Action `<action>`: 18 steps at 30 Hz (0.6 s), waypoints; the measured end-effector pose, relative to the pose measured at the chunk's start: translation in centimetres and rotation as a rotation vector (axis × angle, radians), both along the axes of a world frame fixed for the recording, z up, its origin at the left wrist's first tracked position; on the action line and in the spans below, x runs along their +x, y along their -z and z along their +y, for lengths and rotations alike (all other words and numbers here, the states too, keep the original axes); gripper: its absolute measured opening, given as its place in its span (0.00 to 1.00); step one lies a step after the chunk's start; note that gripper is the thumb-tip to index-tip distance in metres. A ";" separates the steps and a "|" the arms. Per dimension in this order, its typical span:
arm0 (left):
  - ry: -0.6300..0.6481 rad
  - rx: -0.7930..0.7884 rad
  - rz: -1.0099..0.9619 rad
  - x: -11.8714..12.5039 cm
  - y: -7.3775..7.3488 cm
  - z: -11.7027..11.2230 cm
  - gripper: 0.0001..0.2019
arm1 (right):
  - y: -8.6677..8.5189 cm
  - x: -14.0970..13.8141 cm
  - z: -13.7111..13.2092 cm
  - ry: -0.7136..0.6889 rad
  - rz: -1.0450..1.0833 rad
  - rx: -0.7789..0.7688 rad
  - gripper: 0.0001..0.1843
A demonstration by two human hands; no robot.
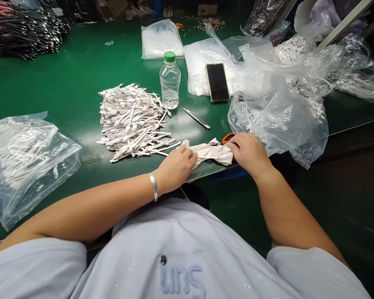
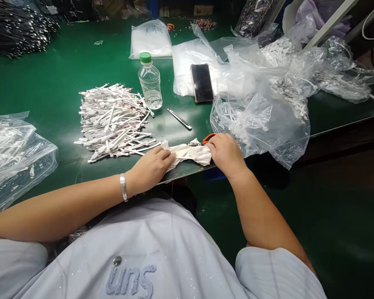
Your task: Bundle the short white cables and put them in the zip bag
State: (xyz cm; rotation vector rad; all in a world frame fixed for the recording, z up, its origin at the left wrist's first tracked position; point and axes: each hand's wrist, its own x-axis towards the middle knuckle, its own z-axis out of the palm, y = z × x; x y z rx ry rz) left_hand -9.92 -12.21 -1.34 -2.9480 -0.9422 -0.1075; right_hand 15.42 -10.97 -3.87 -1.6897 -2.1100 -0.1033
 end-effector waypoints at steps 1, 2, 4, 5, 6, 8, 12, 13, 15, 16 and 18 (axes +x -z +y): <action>0.004 0.002 -0.010 -0.4 0.1 -0.1 0.12 | -0.1 -0.1 -0.2 0.027 0.003 0.029 0.12; 0.008 0.002 -0.020 -0.8 0.2 -0.2 0.11 | -0.3 -0.4 -0.5 0.033 0.011 0.061 0.12; 0.010 -0.008 -0.042 -1.4 0.4 -0.3 0.11 | -0.6 -1.1 -1.2 -0.035 0.025 0.092 0.12; 0.009 -0.014 -0.055 -1.6 0.5 -0.4 0.11 | -0.7 -1.5 -1.5 -0.097 0.026 0.076 0.12; 0.008 -0.020 -0.070 -1.7 0.6 -0.4 0.11 | -0.8 -1.9 -1.7 -0.159 0.024 0.044 0.13; 0.010 -0.023 -0.099 -1.8 0.7 -0.3 0.12 | -0.6 -2.1 -1.5 -0.219 0.016 -0.030 0.15; -0.006 -0.044 -0.096 -1.8 0.6 -0.3 0.12 | 0.4 -0.9 0.7 -0.039 0.030 -0.018 0.15; -0.015 -0.052 -0.088 -1.8 0.5 -0.4 0.12 | 0.5 -0.6 1.4 0.010 0.035 0.000 0.15; -0.027 -0.058 -0.080 -1.8 0.4 -0.5 0.12 | 0.4 -0.2 2.4 0.057 0.056 0.026 0.15; -0.030 -0.058 -0.081 -1.8 0.4 -0.6 0.12 | 0.2 -0.2 2.6 0.054 0.070 0.035 0.15; -0.037 -0.061 -0.097 -2.0 0.4 -0.8 0.12 | -0.6 -0.4 2.8 0.049 0.118 0.078 0.16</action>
